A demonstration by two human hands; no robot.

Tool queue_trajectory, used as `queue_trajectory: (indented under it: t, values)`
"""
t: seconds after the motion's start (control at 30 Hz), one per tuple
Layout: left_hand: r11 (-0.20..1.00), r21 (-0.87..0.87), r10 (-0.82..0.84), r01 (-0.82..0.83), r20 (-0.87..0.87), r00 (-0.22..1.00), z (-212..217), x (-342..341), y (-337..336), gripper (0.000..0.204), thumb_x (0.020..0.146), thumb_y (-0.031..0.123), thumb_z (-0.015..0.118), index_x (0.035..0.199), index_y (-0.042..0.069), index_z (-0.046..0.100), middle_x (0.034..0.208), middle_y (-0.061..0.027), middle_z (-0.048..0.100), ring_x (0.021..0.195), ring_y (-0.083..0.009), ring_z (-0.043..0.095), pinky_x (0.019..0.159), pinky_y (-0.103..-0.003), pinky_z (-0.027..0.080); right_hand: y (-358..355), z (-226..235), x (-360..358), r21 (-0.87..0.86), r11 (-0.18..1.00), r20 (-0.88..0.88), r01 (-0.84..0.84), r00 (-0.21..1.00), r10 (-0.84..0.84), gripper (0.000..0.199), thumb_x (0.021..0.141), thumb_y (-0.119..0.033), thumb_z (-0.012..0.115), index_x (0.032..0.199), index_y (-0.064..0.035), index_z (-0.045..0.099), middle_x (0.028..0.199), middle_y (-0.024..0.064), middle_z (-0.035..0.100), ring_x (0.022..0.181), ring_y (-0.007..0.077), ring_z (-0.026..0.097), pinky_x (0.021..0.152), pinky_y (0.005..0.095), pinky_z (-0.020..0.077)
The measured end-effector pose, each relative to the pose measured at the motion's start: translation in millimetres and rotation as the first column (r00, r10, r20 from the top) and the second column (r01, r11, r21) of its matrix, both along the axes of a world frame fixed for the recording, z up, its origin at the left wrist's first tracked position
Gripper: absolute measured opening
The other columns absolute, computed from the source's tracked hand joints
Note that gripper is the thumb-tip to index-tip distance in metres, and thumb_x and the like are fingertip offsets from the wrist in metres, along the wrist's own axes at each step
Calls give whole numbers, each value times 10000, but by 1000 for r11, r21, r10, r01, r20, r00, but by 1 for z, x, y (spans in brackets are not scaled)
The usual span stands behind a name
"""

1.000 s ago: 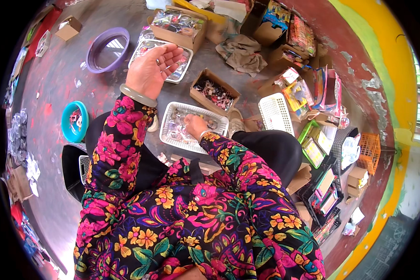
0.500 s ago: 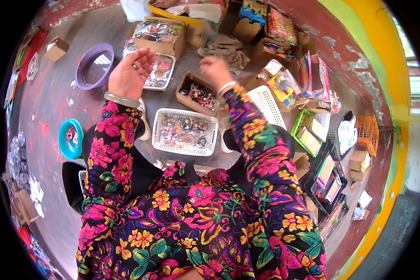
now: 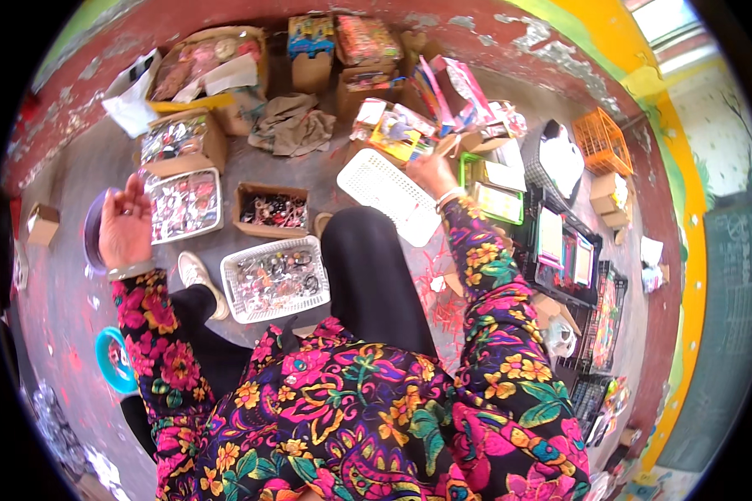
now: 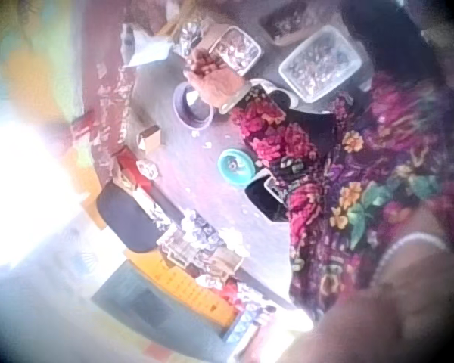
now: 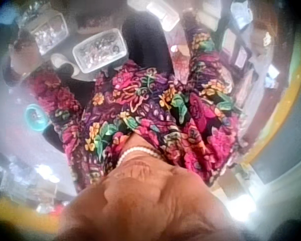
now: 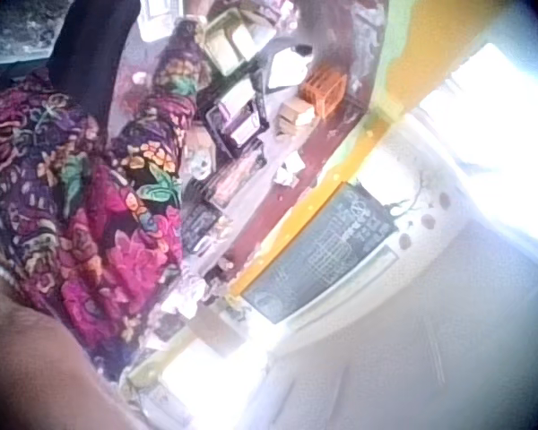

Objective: The person sits on the floor and picks up small jewelry items, such as rings and earrings, from a white basket. They place each item into a small clear plastic bag and seal it. The person then places the packaged items into a cardboard box.

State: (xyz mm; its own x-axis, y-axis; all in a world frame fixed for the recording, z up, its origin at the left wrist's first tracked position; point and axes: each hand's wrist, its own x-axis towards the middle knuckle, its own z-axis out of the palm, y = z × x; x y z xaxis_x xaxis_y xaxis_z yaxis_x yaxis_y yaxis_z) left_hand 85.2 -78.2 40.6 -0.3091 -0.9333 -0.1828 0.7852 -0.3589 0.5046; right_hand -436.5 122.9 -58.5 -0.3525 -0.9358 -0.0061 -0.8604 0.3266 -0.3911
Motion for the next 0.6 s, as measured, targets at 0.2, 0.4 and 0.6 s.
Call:
queue_trajectory:
  t: [0.2,0.4,0.6]
  values:
    - [996,68,44,-56,162,986,-11,-5,-3,211,899,218,447,838,43,547,1065,-121,582,1046,-218,509,851,-307,409,52,-78,17,170,945,-42,278,960,-275,183,703,-190,618,820,-56,662,758,145,636,719,280,618,678,353,486]
    - [995,62,-84,72,211,974,-16,-33,11,183,889,216,463,852,50,528,1032,-111,594,992,-214,540,817,-315,432,42,-88,48,187,853,-99,487,874,-477,283,734,-214,565,978,-83,623,948,171,618,890,310,591,785,383,461]
    - [991,60,-133,123,205,970,-16,-38,14,170,880,220,490,850,58,530,1021,-109,597,987,-210,543,824,-317,431,31,-92,55,246,830,-191,500,865,-464,300,660,-240,620,847,-6,646,920,201,617,913,313,590,801,379,465]
